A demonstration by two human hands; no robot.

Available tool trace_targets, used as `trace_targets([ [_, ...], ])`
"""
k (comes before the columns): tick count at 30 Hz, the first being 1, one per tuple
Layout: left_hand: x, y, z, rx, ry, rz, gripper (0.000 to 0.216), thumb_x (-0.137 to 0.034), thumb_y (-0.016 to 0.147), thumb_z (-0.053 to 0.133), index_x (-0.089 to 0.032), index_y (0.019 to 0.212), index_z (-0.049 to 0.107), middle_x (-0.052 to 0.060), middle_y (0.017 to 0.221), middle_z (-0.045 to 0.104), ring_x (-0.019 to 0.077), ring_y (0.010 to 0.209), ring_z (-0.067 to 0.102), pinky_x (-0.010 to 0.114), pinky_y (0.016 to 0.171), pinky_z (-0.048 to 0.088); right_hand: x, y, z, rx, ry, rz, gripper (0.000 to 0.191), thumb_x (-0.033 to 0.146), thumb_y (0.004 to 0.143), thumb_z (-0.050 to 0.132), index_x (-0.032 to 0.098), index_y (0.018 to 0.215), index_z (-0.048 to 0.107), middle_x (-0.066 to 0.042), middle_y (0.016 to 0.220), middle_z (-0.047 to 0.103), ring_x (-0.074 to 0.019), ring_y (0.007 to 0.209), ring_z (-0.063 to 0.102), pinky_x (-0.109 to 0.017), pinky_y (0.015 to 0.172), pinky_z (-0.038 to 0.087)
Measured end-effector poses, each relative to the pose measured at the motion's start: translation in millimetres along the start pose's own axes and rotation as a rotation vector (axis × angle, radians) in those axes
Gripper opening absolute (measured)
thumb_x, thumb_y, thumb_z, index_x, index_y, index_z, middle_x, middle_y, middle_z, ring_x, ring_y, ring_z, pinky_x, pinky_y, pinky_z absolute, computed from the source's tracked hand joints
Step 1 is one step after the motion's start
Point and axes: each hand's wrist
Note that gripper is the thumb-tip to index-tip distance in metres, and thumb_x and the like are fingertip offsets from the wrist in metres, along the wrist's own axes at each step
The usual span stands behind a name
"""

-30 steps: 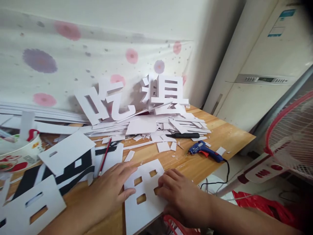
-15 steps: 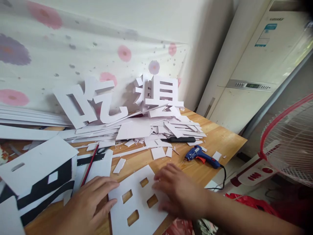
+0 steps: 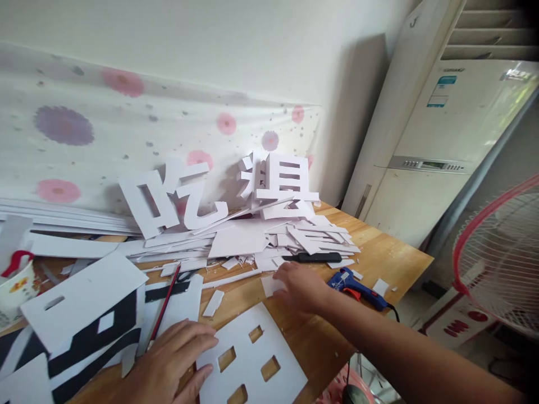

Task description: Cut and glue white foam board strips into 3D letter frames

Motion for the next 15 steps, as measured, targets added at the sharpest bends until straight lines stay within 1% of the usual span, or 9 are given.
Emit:
trace_targets([
  [2, 0, -2, 2, -0.022, -0.019, -0.033, 0.018, -0.037, 0.081, 0.061, -0.031, 0.097, 0.066, 0.0, 0.099, 0.071, 0.0198, 0.093, 0.064, 0.028, 0.08, 0.054, -26, 6, -8, -0.017, -0.016, 0.11, 0.026, 0.037, 0.089, 0.055, 0.019, 0.105, 0.065, -0.008, 0.11, 0.064, -0.0218, 0.105, 0.058, -0.033, 0.089, 0.046],
  [4, 1, -3, 5, -0.046, -0.039, -0.072, 0.018, -0.039, 0.082, 0.06, -0.032, 0.097, 0.066, -0.001, 0.1, 0.07, 0.0206, 0.094, 0.063, 0.031, 0.084, 0.052, -55, 10, -13, -0.033, -0.05, 0.256, 0.028, 0.035, 0.092, 0.053, 0.016, 0.112, 0.061, -0.01, 0.116, 0.061, -0.0228, 0.107, 0.057, -0.04, 0.091, 0.046],
  [5, 2, -4, 6, -0.046, -0.047, -0.07, 0.018, -0.04, 0.082, 0.06, -0.032, 0.097, 0.066, -0.001, 0.099, 0.07, 0.0205, 0.094, 0.063, 0.032, 0.085, 0.052, -68, 12, -14, -0.033, -0.066, 0.323, 0.03, 0.036, 0.093, 0.053, 0.016, 0.115, 0.059, -0.01, 0.119, 0.059, -0.0225, 0.106, 0.057, -0.043, 0.09, 0.047],
  [8, 5, -4, 8, -0.044, -0.041, -0.034, 0.017, -0.04, 0.082, 0.059, -0.032, 0.096, 0.065, -0.002, 0.095, 0.071, 0.0198, 0.091, 0.064, 0.032, 0.086, 0.051, -94, 13, -10, 0.011, -0.085, 0.44, 0.032, 0.036, 0.093, 0.055, 0.017, 0.118, 0.057, -0.009, 0.12, 0.058, -0.0213, 0.102, 0.059, -0.043, 0.087, 0.05],
  [10, 8, -4, 8, -0.034, -0.017, 0.022, 0.018, -0.04, 0.081, 0.061, -0.033, 0.097, 0.065, -0.003, 0.094, 0.072, 0.0189, 0.089, 0.065, 0.03, 0.085, 0.051, -100, 15, -6, 0.048, -0.082, 0.472, 0.032, 0.036, 0.092, 0.056, 0.016, 0.117, 0.057, -0.009, 0.118, 0.059, -0.0208, 0.1, 0.06, -0.042, 0.085, 0.051],
  [12, 9, -3, 8, -0.032, 0.006, 0.05, 0.019, -0.039, 0.081, 0.062, -0.033, 0.099, 0.064, -0.003, 0.094, 0.072, 0.0185, 0.088, 0.065, 0.029, 0.084, 0.051, -100, 17, -3, 0.065, -0.077, 0.493, 0.031, 0.035, 0.092, 0.056, 0.016, 0.117, 0.057, -0.008, 0.117, 0.059, -0.0207, 0.1, 0.06, -0.042, 0.084, 0.052],
  [15, 8, -4, 8, -0.038, 0.005, 0.015, 0.016, -0.037, 0.083, 0.059, -0.031, 0.098, 0.064, -0.002, 0.094, 0.071, 0.0193, 0.088, 0.064, 0.034, 0.089, 0.049, -94, 20, -2, 0.058, -0.061, 0.495, 0.03, 0.034, 0.092, 0.056, 0.016, 0.117, 0.057, -0.008, 0.117, 0.059, -0.0204, 0.099, 0.061, -0.041, 0.084, 0.052],
])
Point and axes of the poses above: each hand's wrist, its own y-axis towards the middle knuckle, its own z-axis out of the palm, x = y × z
